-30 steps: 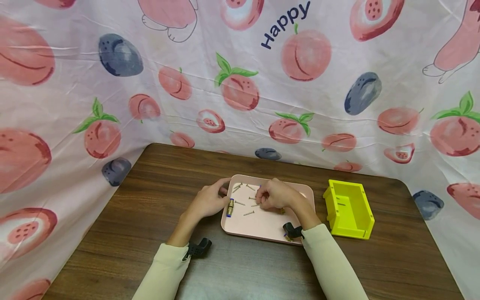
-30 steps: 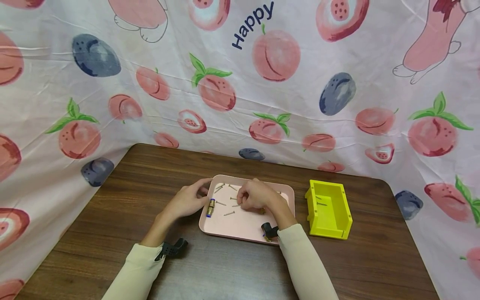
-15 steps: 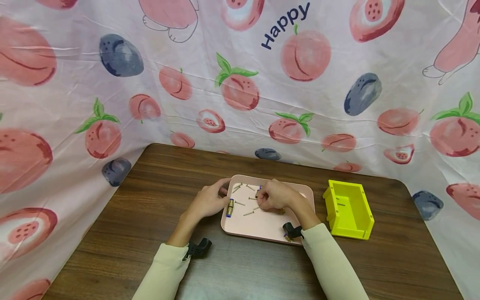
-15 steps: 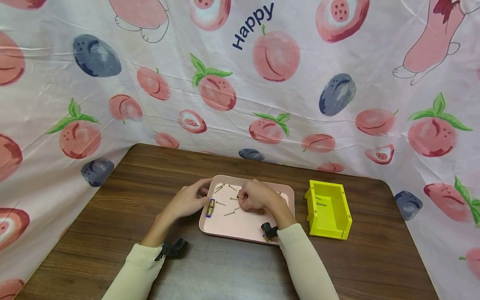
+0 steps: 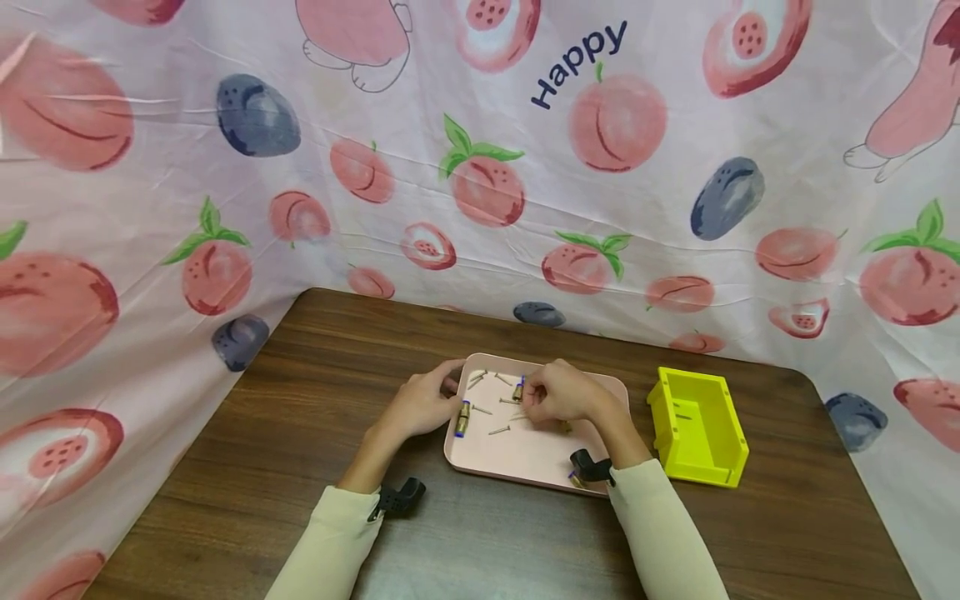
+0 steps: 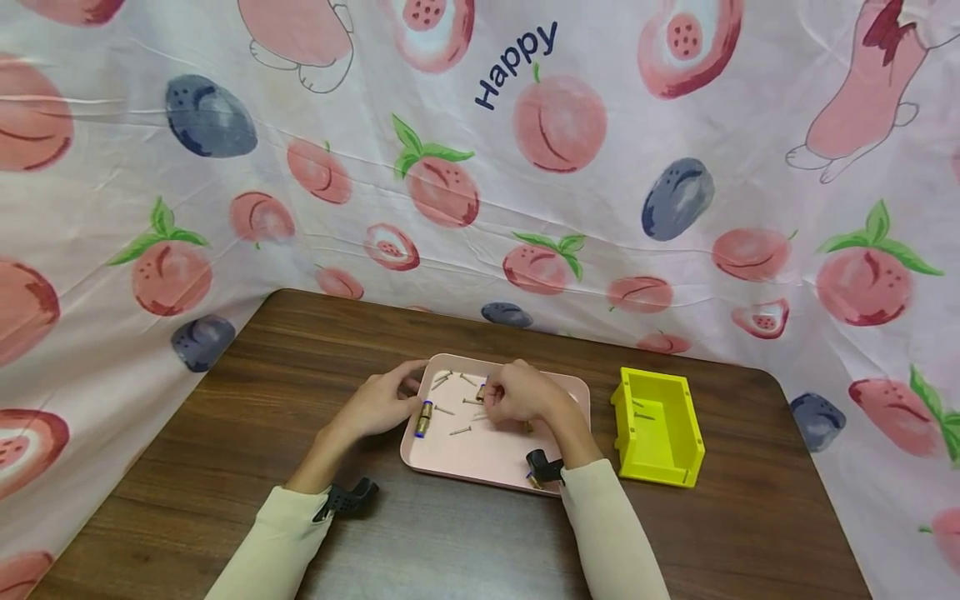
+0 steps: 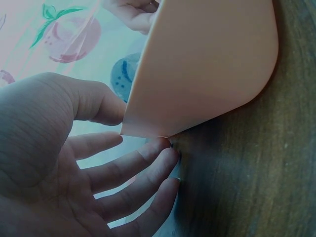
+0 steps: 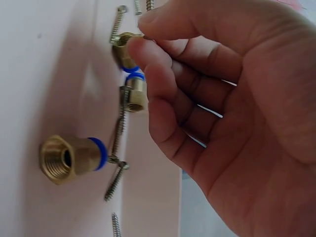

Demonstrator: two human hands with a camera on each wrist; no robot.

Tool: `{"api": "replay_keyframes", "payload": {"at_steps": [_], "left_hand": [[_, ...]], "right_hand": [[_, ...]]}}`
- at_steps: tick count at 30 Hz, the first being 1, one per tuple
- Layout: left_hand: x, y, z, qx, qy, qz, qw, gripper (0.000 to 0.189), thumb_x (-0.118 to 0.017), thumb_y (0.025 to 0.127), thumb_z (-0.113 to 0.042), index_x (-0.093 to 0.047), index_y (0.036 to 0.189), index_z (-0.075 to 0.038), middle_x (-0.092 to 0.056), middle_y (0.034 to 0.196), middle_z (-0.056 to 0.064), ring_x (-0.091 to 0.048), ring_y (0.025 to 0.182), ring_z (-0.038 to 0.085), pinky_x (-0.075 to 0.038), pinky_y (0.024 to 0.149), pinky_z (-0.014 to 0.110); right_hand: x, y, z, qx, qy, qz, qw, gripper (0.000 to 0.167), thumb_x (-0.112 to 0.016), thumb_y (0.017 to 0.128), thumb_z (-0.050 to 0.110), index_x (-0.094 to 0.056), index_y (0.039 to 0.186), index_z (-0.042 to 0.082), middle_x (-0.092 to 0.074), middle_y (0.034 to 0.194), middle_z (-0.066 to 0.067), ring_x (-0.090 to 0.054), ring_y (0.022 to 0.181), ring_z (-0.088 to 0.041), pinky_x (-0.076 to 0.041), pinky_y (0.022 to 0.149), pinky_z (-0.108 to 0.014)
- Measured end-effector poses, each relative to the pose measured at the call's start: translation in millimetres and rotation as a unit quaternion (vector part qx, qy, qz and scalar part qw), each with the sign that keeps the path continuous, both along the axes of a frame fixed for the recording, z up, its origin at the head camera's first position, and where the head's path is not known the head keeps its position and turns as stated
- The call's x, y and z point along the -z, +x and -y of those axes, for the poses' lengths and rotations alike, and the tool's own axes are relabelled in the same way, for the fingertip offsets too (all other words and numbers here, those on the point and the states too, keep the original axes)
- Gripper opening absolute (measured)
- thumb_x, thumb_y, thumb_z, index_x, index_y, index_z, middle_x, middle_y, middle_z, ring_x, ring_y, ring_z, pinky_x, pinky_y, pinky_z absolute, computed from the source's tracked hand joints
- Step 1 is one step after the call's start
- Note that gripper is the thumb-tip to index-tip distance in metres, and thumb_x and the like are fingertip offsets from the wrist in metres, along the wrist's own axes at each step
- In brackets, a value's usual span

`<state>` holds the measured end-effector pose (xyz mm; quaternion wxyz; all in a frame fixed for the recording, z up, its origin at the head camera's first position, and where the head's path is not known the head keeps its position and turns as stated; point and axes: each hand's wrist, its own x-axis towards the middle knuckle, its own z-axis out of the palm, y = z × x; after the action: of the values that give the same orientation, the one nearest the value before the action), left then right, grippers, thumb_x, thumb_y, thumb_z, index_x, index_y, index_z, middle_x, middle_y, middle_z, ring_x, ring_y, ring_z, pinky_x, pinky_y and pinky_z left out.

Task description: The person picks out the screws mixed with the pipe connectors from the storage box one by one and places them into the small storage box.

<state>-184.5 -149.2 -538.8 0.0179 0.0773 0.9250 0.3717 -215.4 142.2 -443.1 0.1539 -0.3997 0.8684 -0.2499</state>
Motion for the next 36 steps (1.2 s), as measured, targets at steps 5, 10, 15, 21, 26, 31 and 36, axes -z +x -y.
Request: {"api": "replay_keyframes", "payload": {"at_steps": [5, 10, 15, 21, 26, 31, 36], "left_hand": [[2.8, -2.5, 1.5, -0.003, -0.003, 0.009, 1.0000, 0.065, -0.073, 0.097, -0.033, -0.058, 0.160, -0.027, -0.077, 0.109, -0.009, -0.070, 0.093, 0.015, -0.055, 0.086, 0.045], [2.8, 0.6, 0.8, 0.000, 0.004, 0.005, 1.0000, 0.064, -0.073, 0.098, -0.032, -0.059, 0.159, -0.023, -0.078, 0.110, -0.007, -0.072, 0.097, 0.016, -0.056, 0.088, 0.047], [-5.9, 7.0, -0.4, 0.008, 0.002, -0.014, 0.9999, 0.062, -0.072, 0.098, -0.031, -0.059, 0.158, -0.020, -0.079, 0.111, -0.004, -0.073, 0.097, 0.018, -0.056, 0.086, 0.046], [-4.0, 4.9, -1.9, 0.000, -0.005, -0.014, 0.9999, 0.062, -0.072, 0.098, -0.030, -0.060, 0.158, -0.020, -0.078, 0.110, -0.005, -0.071, 0.094, 0.016, -0.056, 0.084, 0.046], [4.8, -0.3, -0.8, -0.007, -0.003, -0.001, 1.0000, 0.065, -0.073, 0.096, -0.031, -0.060, 0.159, -0.024, -0.077, 0.106, -0.009, -0.070, 0.091, 0.015, -0.055, 0.085, 0.045], [7.2, -1.2, 0.0, -0.003, 0.000, -0.011, 0.9999, 0.064, -0.074, 0.095, -0.030, -0.061, 0.158, -0.024, -0.077, 0.104, -0.010, -0.070, 0.090, 0.013, -0.056, 0.084, 0.045], [6.2, -2.2, 0.2, -0.001, 0.003, -0.011, 0.9999, 0.064, -0.073, 0.096, -0.030, -0.060, 0.158, -0.026, -0.077, 0.104, -0.011, -0.070, 0.089, 0.011, -0.056, 0.083, 0.043]], "right_hand": [[-8.1, 5.8, -6.3, 0.007, -0.021, -0.009, 0.9997, 0.012, -0.075, 0.088, 0.003, -0.072, 0.082, 0.013, -0.057, 0.072, 0.012, -0.051, 0.065, -0.004, -0.044, 0.065, -0.025], [-12.7, 11.8, -13.8, 0.016, -0.032, -0.022, 0.9991, 0.015, -0.076, 0.085, 0.003, -0.069, 0.079, 0.016, -0.055, 0.070, 0.013, -0.051, 0.066, -0.004, -0.042, 0.065, -0.025], [-14.6, 15.4, -21.4, 0.030, -0.044, -0.021, 0.9984, 0.014, -0.077, 0.086, 0.003, -0.071, 0.082, 0.015, -0.057, 0.072, 0.012, -0.052, 0.068, -0.005, -0.044, 0.066, -0.025], [-14.0, 19.4, -32.1, 0.048, -0.056, -0.013, 0.9972, 0.010, -0.078, 0.086, 0.005, -0.073, 0.085, 0.013, -0.058, 0.073, 0.010, -0.053, 0.068, -0.007, -0.045, 0.065, -0.026], [-11.3, 21.3, -39.8, 0.057, -0.070, -0.014, 0.9959, 0.010, -0.080, 0.086, 0.003, -0.073, 0.086, 0.011, -0.058, 0.073, 0.009, -0.052, 0.068, -0.008, -0.045, 0.064, -0.027], [-11.2, 23.6, -45.8, 0.068, -0.077, -0.020, 0.9945, 0.012, -0.081, 0.086, 0.002, -0.073, 0.086, 0.011, -0.058, 0.073, 0.009, -0.053, 0.069, -0.008, -0.047, 0.065, -0.026], [-13.7, 26.1, -51.0, 0.076, -0.085, -0.027, 0.9932, 0.013, -0.082, 0.085, 0.001, -0.073, 0.087, 0.011, -0.059, 0.075, 0.008, -0.054, 0.071, -0.009, -0.047, 0.066, -0.027]]}}
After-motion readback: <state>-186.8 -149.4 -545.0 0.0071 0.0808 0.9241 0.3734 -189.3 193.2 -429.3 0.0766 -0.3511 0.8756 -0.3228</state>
